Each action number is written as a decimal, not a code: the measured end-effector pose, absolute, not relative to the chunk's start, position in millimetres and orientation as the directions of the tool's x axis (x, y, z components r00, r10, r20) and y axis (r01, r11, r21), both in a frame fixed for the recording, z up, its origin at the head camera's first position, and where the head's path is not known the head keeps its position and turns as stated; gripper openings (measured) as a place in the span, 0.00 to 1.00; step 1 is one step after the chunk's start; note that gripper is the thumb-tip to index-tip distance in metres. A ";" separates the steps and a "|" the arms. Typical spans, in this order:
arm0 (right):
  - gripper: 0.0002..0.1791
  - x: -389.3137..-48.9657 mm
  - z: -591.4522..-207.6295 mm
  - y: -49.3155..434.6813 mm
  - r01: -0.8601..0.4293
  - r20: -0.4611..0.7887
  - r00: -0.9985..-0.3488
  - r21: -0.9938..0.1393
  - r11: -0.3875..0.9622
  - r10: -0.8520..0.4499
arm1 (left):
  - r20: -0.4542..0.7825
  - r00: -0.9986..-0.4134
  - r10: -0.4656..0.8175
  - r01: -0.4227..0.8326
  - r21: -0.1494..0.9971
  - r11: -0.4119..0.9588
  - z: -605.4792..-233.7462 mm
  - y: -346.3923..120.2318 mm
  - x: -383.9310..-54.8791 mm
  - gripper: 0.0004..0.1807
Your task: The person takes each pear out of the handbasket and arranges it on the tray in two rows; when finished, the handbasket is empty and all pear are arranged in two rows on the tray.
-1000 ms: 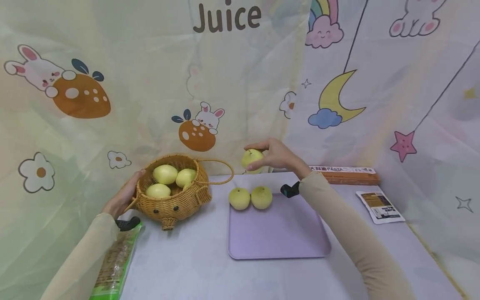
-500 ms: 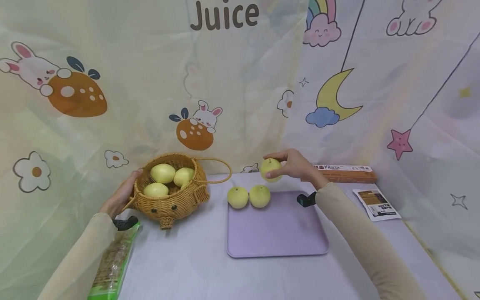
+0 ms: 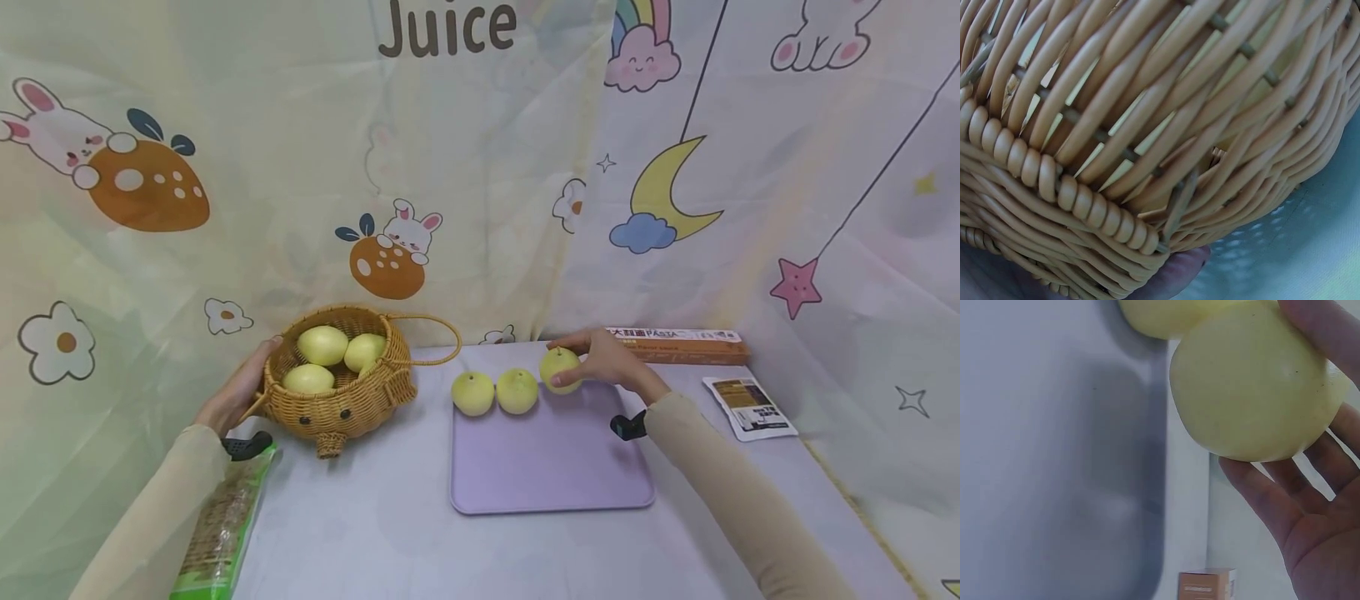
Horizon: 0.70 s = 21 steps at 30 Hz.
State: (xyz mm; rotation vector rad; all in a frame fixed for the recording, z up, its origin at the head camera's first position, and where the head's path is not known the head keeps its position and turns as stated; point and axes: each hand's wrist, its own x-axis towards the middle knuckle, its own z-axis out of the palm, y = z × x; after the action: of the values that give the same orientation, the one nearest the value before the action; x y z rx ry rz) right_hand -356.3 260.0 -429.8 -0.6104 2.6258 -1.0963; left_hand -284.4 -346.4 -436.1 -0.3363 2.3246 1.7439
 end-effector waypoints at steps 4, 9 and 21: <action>0.39 -355.7 -440.1 262.8 -0.282 -0.056 -0.890 -0.711 0.645 -0.452 | -0.310 -0.950 -0.045 -0.310 0.911 0.273 -435.7 -346.5 -284.0 0.56; 0.40 -354.7 -450.5 264.1 -0.294 -0.040 -0.884 -0.728 0.619 -0.467 | -0.315 -0.948 -0.044 -0.314 0.909 0.274 -436.9 -347.1 -284.5 0.56; 0.40 -356.1 -462.7 264.8 -0.319 -0.007 -0.876 -0.740 0.592 -0.482 | -0.293 -0.955 -0.047 -0.295 0.915 0.275 -437.9 -347.3 -286.3 0.54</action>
State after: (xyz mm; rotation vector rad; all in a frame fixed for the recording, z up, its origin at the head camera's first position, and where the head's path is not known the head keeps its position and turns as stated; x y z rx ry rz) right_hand -356.1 264.8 -462.7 -0.6668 2.6135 -1.1530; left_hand -286.3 -347.3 -437.9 -0.3187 2.3340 1.7463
